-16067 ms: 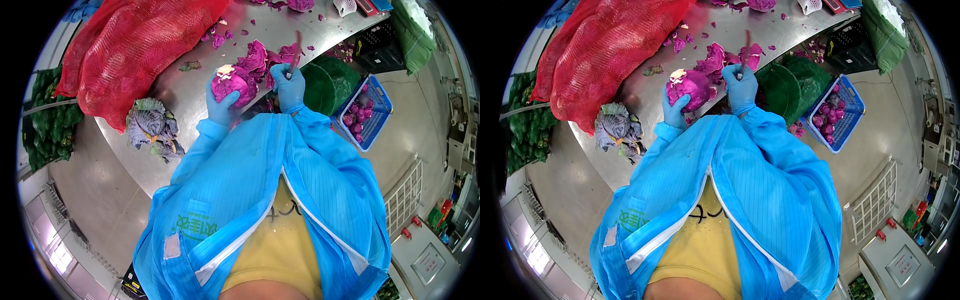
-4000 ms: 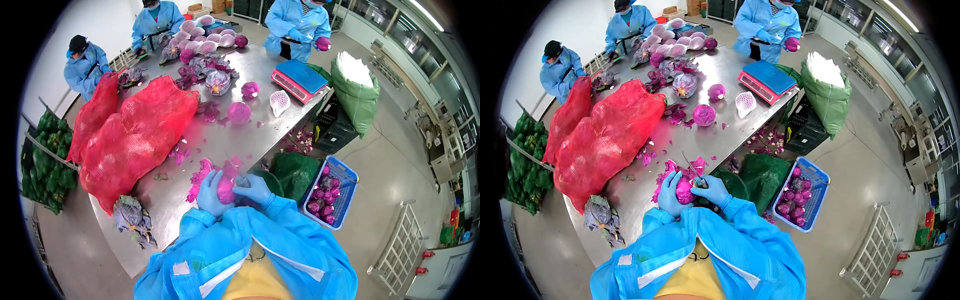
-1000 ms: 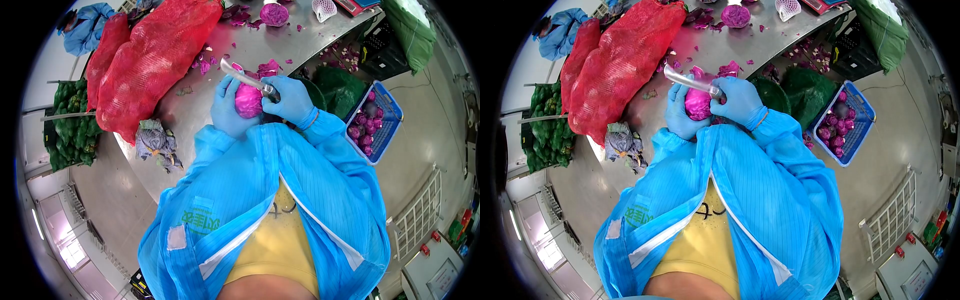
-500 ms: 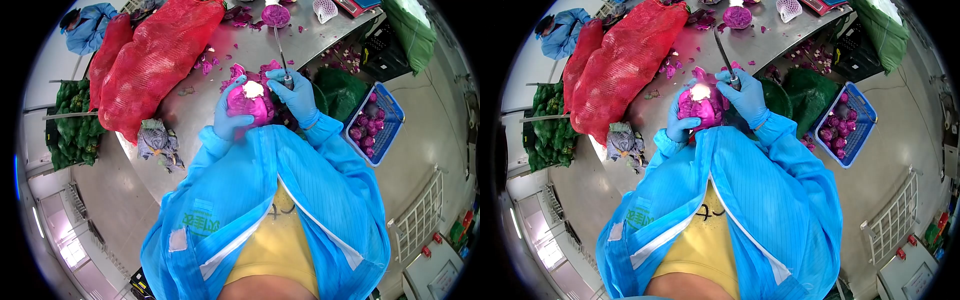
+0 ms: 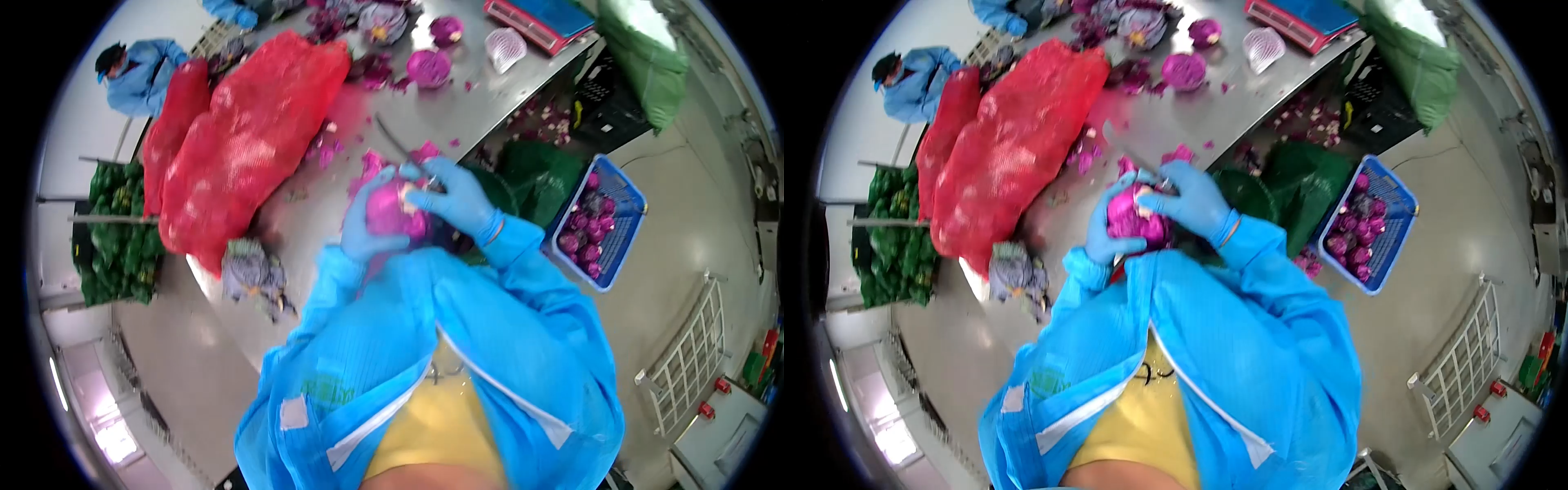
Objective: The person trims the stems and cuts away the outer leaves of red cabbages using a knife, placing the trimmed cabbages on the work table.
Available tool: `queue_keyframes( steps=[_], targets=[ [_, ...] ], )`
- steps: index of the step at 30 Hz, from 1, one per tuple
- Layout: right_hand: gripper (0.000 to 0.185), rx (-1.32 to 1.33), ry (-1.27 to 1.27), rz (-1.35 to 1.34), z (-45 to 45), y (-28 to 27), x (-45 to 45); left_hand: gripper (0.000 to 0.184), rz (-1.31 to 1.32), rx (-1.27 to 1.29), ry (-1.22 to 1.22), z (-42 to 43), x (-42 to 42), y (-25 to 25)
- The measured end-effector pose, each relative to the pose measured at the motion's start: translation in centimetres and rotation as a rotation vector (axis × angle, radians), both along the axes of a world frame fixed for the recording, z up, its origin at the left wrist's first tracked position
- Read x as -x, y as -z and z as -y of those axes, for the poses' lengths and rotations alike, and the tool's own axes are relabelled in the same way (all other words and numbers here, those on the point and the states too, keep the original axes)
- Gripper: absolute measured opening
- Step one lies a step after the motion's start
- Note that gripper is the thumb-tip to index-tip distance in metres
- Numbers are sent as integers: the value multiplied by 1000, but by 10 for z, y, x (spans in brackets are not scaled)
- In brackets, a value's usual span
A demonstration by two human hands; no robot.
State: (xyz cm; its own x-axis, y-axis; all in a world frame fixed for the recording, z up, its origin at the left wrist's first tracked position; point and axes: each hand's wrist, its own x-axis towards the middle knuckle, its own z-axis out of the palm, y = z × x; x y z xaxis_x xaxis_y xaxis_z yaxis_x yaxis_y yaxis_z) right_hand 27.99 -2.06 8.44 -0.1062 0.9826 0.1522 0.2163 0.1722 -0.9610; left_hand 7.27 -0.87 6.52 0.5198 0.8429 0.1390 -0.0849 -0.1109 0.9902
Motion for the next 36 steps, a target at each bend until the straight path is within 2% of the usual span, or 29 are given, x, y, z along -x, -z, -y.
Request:
queue_keyframes(
  steps=[2,4,6,9,10,13,14,16,17,18,20,21,22,24,25,26,30,32,34,36],
  targets=[
    [41,-53,-14,51,1,9,0,94,-276,-242,-117,3,-7,-12],
    [45,-67,10,132,3,3,1,93,-499,-369,-186,4,-10,-15],
    [41,-61,32,112,2,9,0,93,-511,-383,-205,0,-14,-12],
    [36,66,103,-173,4,15,1,92,-544,-386,-163,-4,-19,-8],
    [36,62,96,-170,3,18,0,92,-541,-388,-172,-6,-21,-7],
    [32,209,156,196,2,13,-11,96,-616,-333,-204,-15,-28,1],
    [32,198,144,198,2,23,-13,96,-616,-338,-219,-21,-27,13],
    [27,146,359,-54,4,54,-17,93,-336,-47,-267,-42,-24,42],
    [25,255,376,-162,6,56,-25,91,-207,62,-283,-54,-23,55],
    [23,367,395,-269,9,57,-32,75,-94,176,-335,-65,-30,47],
    [18,408,432,-352,13,59,-44,59,194,677,-269,-92,-41,10],
    [18,420,438,-376,17,65,-51,43,244,744,-307,-111,-43,18],
    [19,429,446,-399,19,70,-57,41,245,857,-403,-133,-45,35],
    [19,499,481,-424,30,68,-62,46,314,983,-419,-180,-47,60],
    [18,503,522,-448,35,74,-65,44,282,1006,-459,-201,-52,53],
    [17,505,558,-467,40,77,-69,59,270,909,-287,-236,-48,83],
    [14,598,709,-423,64,76,-64,71,209,991,-362,-306,-76,45],
    [14,614,724,-440,76,84,-59,77,208,947,-353,-362,-82,86],
    [15,659,768,-485,84,89,-53,81,133,978,-396,-391,-96,93],
    [17,724,763,-484,88,88,-51,77,29,989,-387,-413,-105,100]
  ],
)
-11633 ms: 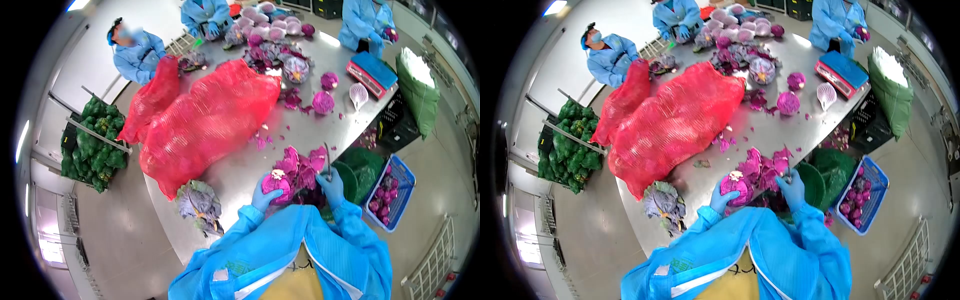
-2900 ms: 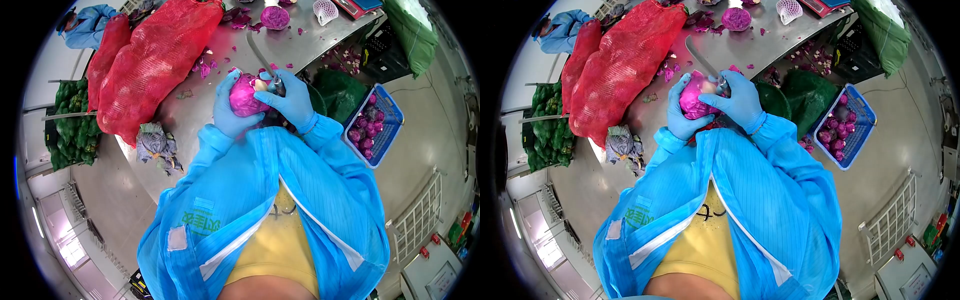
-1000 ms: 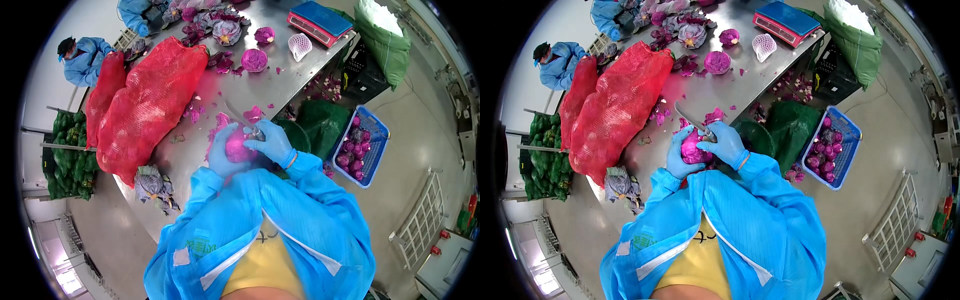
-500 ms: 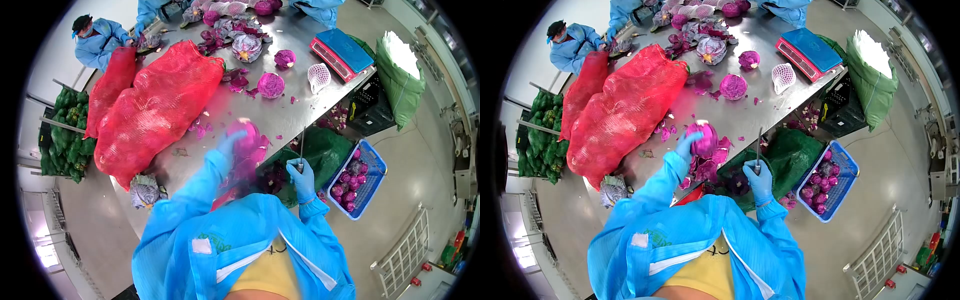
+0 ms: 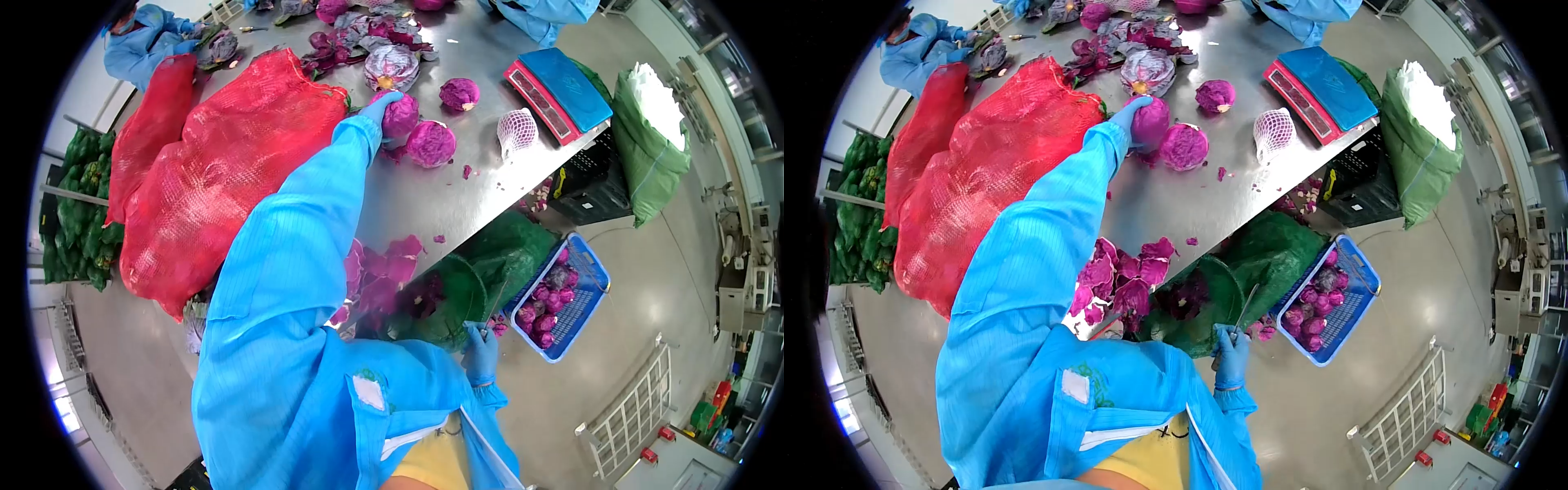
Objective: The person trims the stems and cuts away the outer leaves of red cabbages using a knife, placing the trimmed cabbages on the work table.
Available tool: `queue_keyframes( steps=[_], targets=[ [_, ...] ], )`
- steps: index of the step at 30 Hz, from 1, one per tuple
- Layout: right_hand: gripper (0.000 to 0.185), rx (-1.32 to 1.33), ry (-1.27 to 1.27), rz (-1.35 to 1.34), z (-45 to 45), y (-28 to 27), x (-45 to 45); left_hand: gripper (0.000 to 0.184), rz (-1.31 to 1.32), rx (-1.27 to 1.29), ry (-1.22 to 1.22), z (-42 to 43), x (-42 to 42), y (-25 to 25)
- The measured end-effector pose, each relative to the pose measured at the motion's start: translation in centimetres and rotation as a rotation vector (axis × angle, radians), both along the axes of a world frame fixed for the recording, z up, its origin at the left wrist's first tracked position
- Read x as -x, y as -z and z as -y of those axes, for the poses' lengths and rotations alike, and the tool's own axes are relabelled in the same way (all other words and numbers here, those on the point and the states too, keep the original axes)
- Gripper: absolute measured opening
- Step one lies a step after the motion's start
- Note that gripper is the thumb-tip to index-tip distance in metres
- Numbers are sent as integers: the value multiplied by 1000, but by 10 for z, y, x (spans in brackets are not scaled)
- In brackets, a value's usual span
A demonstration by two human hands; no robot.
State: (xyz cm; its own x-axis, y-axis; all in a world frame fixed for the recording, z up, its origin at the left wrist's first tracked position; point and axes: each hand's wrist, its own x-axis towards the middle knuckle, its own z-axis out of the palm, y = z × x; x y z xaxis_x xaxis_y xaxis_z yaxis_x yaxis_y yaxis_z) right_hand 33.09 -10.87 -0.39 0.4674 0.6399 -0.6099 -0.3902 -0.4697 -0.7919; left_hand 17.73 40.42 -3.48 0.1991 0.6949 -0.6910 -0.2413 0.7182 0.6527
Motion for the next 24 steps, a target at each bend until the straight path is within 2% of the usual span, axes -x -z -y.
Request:
queue_keyframes(
  steps=[2,5,7,8,9,10,12,13,14,16,17,18,20,21,24],
  targets=[
    [18,17,51,-66,2,-5,8,73,-83,32,55,-22,-8,13],
    [17,19,64,-64,5,1,14,92,-256,4,51,-28,-12,37],
    [17,-3,56,-49,4,3,15,89,-266,-101,-29,-3,-16,-5],
    [17,13,44,-53,3,1,15,88,-271,-153,-69,5,-20,-12],
    [17,26,31,-57,4,0,15,78,-455,-317,-213,3,-28,-3],
    [17,28,32,-58,4,3,16,78,-456,-315,-211,3,-19,-2],
    [17,-20,51,-39,2,13,18,77,-823,-852,333,3,12,-3],
    [17,-14,50,-41,0,11,21,75,-963,-877,511,10,21,-24],
    [17,10,23,-38,-5,8,22,75,-965,-869,508,10,27,-17],
    [18,29,-12,-35,-15,5,25,79,-1536,-1198,639,15,35,-15],
    [18,31,-23,-48,-18,5,28,81,-1563,-954,733,23,35,-11],
    [18,38,-34,-61,-19,4,30,80,-1469,-851,833,30,38,-8],
    [17,43,-37,-65,-22,1,34,79,-1661,-1032,983,56,39,6],
    [17,34,-38,-74,-24,0,37,78,-1619,-1032,930,67,39,15],
    [17,0,-99,-76,-27,10,38,76,-1579,-1142,1001,115,43,14]
  ],
)
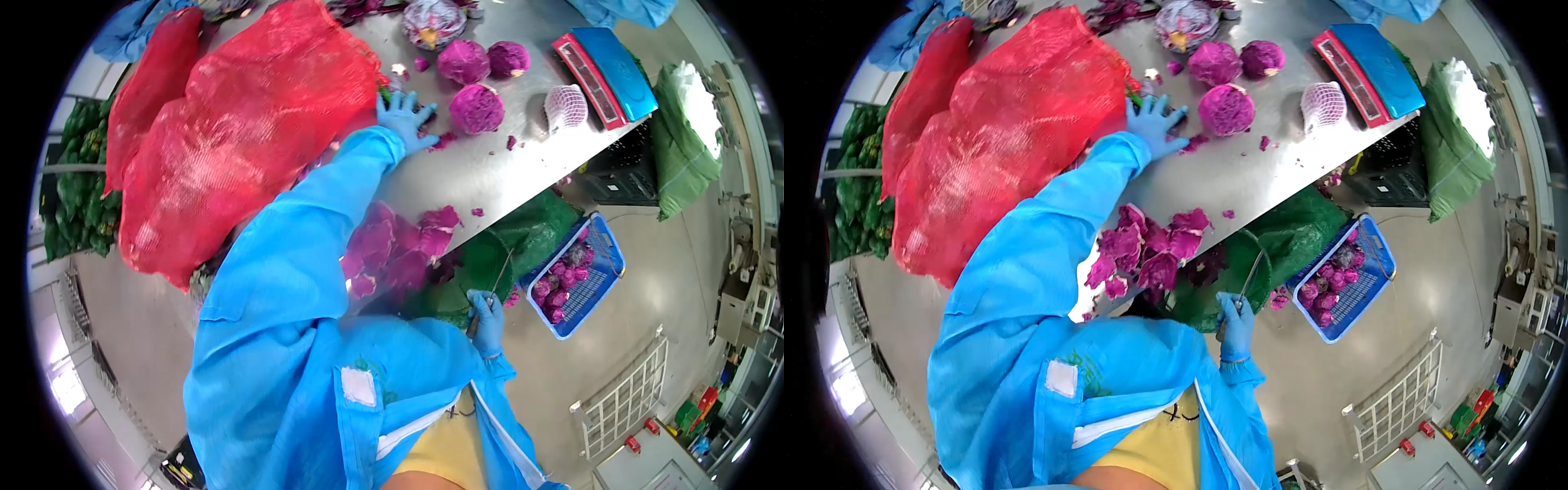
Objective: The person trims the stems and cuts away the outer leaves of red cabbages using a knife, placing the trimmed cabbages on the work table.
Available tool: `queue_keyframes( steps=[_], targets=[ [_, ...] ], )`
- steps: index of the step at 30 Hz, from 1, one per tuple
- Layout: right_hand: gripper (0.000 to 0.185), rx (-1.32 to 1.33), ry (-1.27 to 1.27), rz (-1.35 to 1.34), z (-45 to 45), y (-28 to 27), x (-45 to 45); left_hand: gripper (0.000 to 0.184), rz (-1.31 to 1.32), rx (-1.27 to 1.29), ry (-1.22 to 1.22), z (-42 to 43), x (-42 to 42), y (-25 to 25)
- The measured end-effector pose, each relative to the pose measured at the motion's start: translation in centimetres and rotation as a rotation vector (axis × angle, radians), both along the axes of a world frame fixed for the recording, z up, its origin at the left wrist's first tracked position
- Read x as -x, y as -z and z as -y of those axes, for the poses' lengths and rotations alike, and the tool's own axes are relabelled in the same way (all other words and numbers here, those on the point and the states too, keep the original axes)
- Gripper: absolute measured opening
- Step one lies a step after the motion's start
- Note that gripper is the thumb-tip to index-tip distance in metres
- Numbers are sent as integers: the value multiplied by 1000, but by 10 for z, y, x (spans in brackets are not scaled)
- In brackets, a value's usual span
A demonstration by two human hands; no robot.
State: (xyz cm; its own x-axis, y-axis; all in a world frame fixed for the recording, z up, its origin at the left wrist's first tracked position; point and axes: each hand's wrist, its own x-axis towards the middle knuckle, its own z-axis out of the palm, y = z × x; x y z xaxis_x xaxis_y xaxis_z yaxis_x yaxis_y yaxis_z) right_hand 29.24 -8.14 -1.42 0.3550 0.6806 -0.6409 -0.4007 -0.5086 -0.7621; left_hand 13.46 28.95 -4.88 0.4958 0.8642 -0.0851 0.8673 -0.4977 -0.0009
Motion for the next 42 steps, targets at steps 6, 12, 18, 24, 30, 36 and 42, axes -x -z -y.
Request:
queue_keyframes(
  steps=[6,12,18,24,30,36,42],
  targets=[
    [20,-19,-79,-4,-28,-20,6,75,-36,221,74,91,20,-21],
    [20,-99,-151,-24,-37,-13,17,72,310,454,-40,154,58,-54],
    [32,-211,-183,130,-42,-8,23,74,445,-268,-349,248,175,-71],
    [36,-368,-219,203,-64,27,20,106,439,-87,-633,293,229,-44],
    [39,-443,-545,933,-109,21,44,143,190,253,-201,204,187,-41],
    [44,-568,-636,1015,-139,11,70,148,70,241,-85,152,151,-42],
    [51,-473,-806,1218,-194,23,93,134,29,354,-399,121,135,-45]
  ],
)
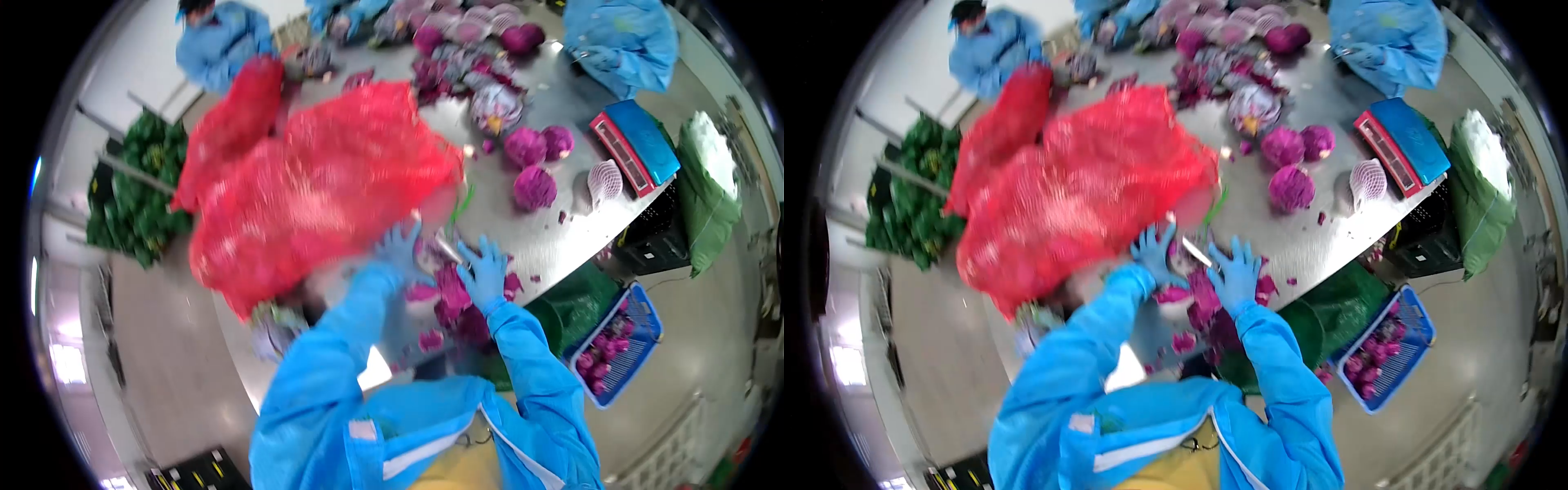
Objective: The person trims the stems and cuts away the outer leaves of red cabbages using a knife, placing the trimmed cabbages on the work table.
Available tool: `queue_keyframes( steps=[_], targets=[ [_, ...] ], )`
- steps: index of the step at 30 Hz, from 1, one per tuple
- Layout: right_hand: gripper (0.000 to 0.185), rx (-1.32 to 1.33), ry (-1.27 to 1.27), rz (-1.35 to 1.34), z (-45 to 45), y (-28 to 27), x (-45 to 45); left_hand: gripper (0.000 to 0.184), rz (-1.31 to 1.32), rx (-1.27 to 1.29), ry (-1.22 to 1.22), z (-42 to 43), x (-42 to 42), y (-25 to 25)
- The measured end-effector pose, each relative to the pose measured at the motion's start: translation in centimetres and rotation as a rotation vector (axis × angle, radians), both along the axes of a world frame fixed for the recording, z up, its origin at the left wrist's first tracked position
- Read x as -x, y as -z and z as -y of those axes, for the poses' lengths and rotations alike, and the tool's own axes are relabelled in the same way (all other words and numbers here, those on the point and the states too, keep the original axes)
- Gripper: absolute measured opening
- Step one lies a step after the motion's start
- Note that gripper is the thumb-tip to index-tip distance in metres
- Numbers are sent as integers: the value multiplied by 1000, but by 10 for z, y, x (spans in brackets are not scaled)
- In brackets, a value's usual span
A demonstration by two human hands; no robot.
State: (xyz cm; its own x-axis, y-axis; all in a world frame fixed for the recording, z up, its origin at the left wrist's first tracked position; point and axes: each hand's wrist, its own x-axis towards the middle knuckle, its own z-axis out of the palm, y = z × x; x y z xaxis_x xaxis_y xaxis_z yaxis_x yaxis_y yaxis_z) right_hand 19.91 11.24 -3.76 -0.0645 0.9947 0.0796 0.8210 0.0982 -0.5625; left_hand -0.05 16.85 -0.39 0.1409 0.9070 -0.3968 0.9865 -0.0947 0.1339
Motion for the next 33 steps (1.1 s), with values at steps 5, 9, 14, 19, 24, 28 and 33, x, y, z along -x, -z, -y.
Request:
queue_keyframes(
  steps=[5,9,14,19,24,28,33],
  targets=[
    [42,89,-7,70,-6,18,2,106,102,-286,190,24,21,39],
    [34,20,-72,106,5,21,-5,113,307,-194,245,77,25,58],
    [31,-47,-126,94,25,25,-19,129,73,-199,269,134,-38,21],
    [31,-65,-52,5,66,24,-51,121,212,-196,287,147,-69,44],
    [33,-98,13,-69,117,36,-91,108,189,-170,466,156,-99,53],
    [36,-1,136,-236,155,67,-109,106,310,-272,612,174,-124,69],
    [43,202,260,-287,189,102,-119,97,419,22,818,199,-137,69]
  ],
)
